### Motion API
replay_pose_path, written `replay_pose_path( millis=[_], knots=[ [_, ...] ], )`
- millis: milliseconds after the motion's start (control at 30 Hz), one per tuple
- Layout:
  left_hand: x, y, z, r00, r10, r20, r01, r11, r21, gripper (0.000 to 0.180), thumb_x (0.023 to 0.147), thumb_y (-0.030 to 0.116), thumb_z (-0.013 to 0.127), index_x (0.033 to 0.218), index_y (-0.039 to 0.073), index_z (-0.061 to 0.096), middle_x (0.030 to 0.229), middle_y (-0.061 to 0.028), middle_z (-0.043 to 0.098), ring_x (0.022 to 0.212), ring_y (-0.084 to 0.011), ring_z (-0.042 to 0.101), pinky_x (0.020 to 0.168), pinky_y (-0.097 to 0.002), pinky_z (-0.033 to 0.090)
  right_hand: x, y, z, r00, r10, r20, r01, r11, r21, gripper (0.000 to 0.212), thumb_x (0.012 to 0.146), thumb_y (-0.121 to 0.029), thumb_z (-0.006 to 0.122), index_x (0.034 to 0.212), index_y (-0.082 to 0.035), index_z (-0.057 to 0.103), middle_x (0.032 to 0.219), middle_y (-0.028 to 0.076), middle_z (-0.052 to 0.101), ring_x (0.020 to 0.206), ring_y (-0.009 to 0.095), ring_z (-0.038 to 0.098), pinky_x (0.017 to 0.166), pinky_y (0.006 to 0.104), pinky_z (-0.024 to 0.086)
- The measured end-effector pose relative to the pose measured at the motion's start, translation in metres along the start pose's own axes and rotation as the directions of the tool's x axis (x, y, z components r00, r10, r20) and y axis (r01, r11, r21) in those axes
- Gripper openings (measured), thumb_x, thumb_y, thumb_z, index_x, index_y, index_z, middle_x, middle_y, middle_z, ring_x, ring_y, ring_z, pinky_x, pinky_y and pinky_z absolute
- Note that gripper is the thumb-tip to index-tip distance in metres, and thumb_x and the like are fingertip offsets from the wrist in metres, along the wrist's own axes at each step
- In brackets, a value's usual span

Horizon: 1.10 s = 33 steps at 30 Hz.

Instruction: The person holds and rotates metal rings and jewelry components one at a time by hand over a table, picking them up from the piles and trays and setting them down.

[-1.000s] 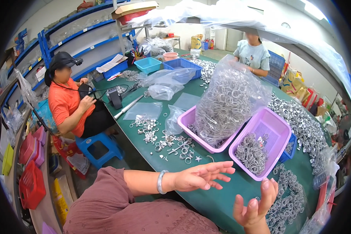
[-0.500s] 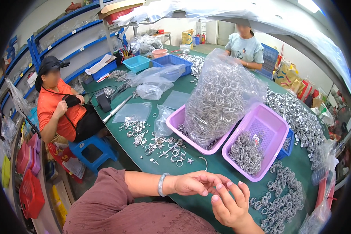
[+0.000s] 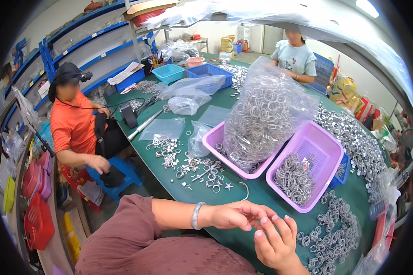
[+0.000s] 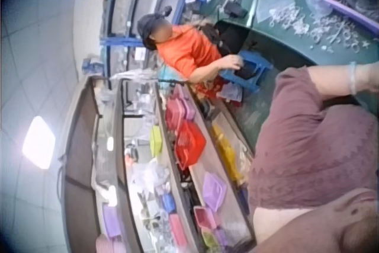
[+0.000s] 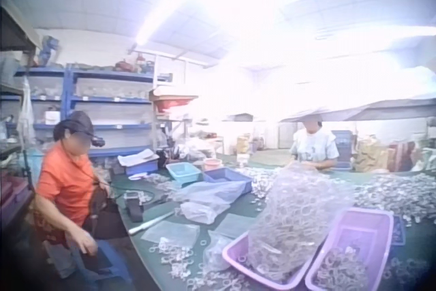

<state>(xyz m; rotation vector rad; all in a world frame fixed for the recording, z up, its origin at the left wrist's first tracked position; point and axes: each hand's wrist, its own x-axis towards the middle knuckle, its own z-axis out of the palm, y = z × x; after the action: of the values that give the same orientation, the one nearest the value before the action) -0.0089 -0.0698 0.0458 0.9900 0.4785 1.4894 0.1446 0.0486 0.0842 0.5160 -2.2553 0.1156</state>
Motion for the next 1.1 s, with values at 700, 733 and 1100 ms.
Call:
replay_pose_path(
  millis=[700,733,1100],
  knots=[
    [-0.002,0.003,0.016,0.998,-0.049,-0.042,0.050,0.998,0.031,0.034,0.068,-0.002,0.049,0.101,0.003,0.057,0.127,-0.0083,0.041,0.114,-0.0178,0.042,0.090,-0.0317,0.038,-0.007,-0.004,-0.004,0.997,-0.063,0.032,0.063,0.998,0.010,0.050,0.079,-0.003,0.052,0.126,-0.005,0.036,0.118,0.020,0.049,0.097,0.037,0.051,0.085,0.0539,0.038],
    [-0.004,0.000,0.014,0.997,-0.056,-0.057,0.057,0.998,0.023,0.034,0.068,-0.002,0.050,0.101,0.003,0.057,0.126,-0.0082,0.042,0.114,-0.0178,0.042,0.090,-0.0317,0.038,-0.009,-0.003,-0.003,0.998,-0.062,0.031,0.062,0.998,0.007,0.050,0.079,-0.003,0.052,0.126,-0.005,0.036,0.118,0.020,0.049,0.097,0.037,0.051,0.085,0.0539,0.038],
    [-0.044,-0.010,-0.004,0.974,0.115,-0.197,0.097,0.570,0.816,0.033,0.070,0.006,0.054,0.102,0.004,0.056,0.114,-0.0107,0.050,0.099,-0.0204,0.050,0.079,-0.0308,0.043,-0.044,0.009,-0.011,0.982,0.154,0.106,-0.145,0.986,-0.085,0.051,0.074,-0.004,0.055,0.123,-0.004,0.040,0.123,0.026,0.044,0.099,0.042,0.048,0.084,0.0548,0.037]
  ],
)
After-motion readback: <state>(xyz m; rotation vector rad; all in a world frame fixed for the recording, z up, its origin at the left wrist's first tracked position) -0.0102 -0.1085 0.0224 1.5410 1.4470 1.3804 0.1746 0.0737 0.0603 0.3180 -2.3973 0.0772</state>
